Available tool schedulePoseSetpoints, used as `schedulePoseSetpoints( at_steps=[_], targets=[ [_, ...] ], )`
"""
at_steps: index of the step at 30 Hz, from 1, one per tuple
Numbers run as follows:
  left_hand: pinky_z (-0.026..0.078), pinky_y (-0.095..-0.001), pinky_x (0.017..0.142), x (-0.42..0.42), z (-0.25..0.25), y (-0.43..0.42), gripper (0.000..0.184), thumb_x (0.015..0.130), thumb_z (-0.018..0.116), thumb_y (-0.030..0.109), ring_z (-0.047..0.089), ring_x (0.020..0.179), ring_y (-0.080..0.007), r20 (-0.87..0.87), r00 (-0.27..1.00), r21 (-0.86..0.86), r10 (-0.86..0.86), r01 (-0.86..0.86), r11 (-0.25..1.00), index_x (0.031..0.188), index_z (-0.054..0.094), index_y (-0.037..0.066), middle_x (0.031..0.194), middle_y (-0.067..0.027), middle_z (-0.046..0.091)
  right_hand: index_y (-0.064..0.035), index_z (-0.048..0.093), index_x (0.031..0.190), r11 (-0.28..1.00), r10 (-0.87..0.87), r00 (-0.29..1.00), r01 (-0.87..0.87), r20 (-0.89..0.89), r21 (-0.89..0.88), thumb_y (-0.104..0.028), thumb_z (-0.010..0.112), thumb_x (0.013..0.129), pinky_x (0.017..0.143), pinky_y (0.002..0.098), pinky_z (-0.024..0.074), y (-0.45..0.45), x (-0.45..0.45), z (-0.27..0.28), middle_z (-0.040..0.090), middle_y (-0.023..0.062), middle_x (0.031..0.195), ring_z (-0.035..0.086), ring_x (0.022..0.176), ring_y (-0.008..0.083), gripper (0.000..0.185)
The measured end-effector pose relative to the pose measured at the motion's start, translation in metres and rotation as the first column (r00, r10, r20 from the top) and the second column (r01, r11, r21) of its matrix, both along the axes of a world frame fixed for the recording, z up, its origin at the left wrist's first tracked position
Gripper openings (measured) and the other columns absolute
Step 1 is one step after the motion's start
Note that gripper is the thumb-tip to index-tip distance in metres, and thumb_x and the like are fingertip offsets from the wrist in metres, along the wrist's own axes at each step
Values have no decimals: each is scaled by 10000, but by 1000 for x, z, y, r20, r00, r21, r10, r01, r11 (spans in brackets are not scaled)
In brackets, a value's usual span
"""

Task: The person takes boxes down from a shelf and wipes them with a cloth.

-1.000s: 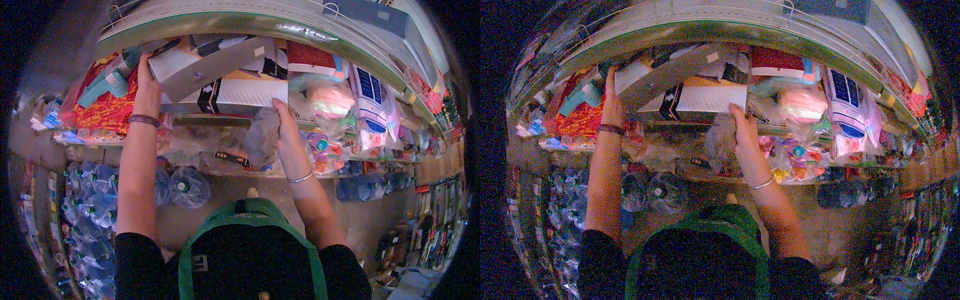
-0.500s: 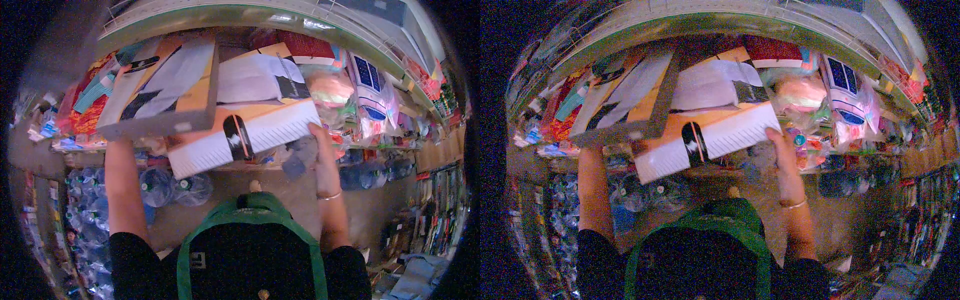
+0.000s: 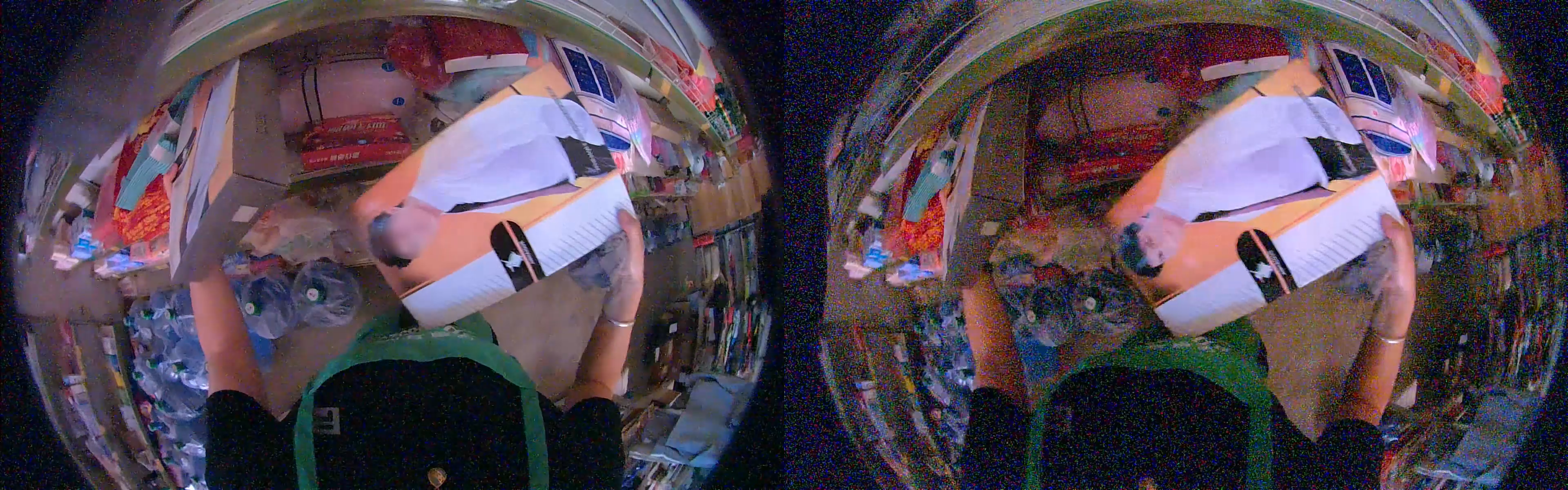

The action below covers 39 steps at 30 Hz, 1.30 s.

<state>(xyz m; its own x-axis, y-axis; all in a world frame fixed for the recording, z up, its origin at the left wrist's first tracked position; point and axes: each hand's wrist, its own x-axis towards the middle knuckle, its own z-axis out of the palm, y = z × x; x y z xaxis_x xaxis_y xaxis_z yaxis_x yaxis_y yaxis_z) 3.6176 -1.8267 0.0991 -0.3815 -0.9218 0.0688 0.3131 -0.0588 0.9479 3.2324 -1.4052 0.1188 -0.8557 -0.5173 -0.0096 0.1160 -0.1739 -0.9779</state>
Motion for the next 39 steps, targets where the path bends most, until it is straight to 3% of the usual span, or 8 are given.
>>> schedulePoseSetpoints(
  at_steps=[13,16,24,28,32,34,36,39],
  targets=[
    [442,-360,781,-107,-73,-72,472,748,567,275,518,935,-247,-409,910,192,64,17,981,1129,424,36,1034,-111,523,5,462,1093,984,-180,981,178,70,26,-393,616,644,791,338,417,53,-15,-40,547,103,976,537,886,223,619],
    [432,-361,797,-148,-73,-66,518,745,595,268,511,946,-247,-245,899,172,364,-329,929,1165,393,43,1046,-105,514,1,439,1120,983,-174,977,180,120,-44,-391,609,644,808,348,422,50,-9,-43,529,114,1022,534,909,237,640],
    [406,-341,781,-144,-74,-68,565,757,607,354,501,902,-199,3,948,274,319,-307,911,1146,408,-4,1010,-90,531,2,421,1142,987,-136,983,146,125,-70,-421,588,673,836,362,412,45,-6,-49,523,123,1055,522,949,249,653],
    [387,-321,813,-130,-67,-39,508,794,559,343,482,963,-185,139,960,-27,245,-243,970,1143,434,-5,1079,-102,502,0,427,1139,980,-162,971,179,175,-89,-425,590,672,836,363,412,44,-9,-55,527,114,1053,519,953,249,652],
    [335,-296,901,-120,-47,59,428,851,482,285,420,1085,-174,-50,890,-138,453,-455,880,1170,430,4,1196,-104,439,-7,442,1125,978,-115,978,142,174,-151,-434,544,699,838,363,404,46,-24,-84,530,103,1049,516,957,240,612],
    [296,-314,944,-101,-67,97,495,832,499,329,396,1113,-190,-383,924,-26,4,-16,1000,1188,401,0,1196,-109,440,-9,452,1110,974,-71,980,108,185,-198,-422,521,712,835,360,404,38,-19,-83,533,100,1042,519,949,237,578],
    [354,-374,917,-95,-54,173,541,802,506,320,446,1061,-268,-706,654,82,-271,456,886,1230,359,24,1178,-143,448,-8,455,1104,977,16,978,29,209,-212,-414,517,715,829,361,406,40,-25,-85,533,99,1041,517,951,239,566],
    [414,-357,860,-103,-44,217,529,748,563,210,484,1012,-255,-270,931,-1,-246,255,967,1206,365,32,1119,-127,478,-26,442,1127,989,53,972,-18,229,-150,-404,528,711,820,376,411,39,-32,-85,527,103,1061,512,959,256,569]
  ],
)
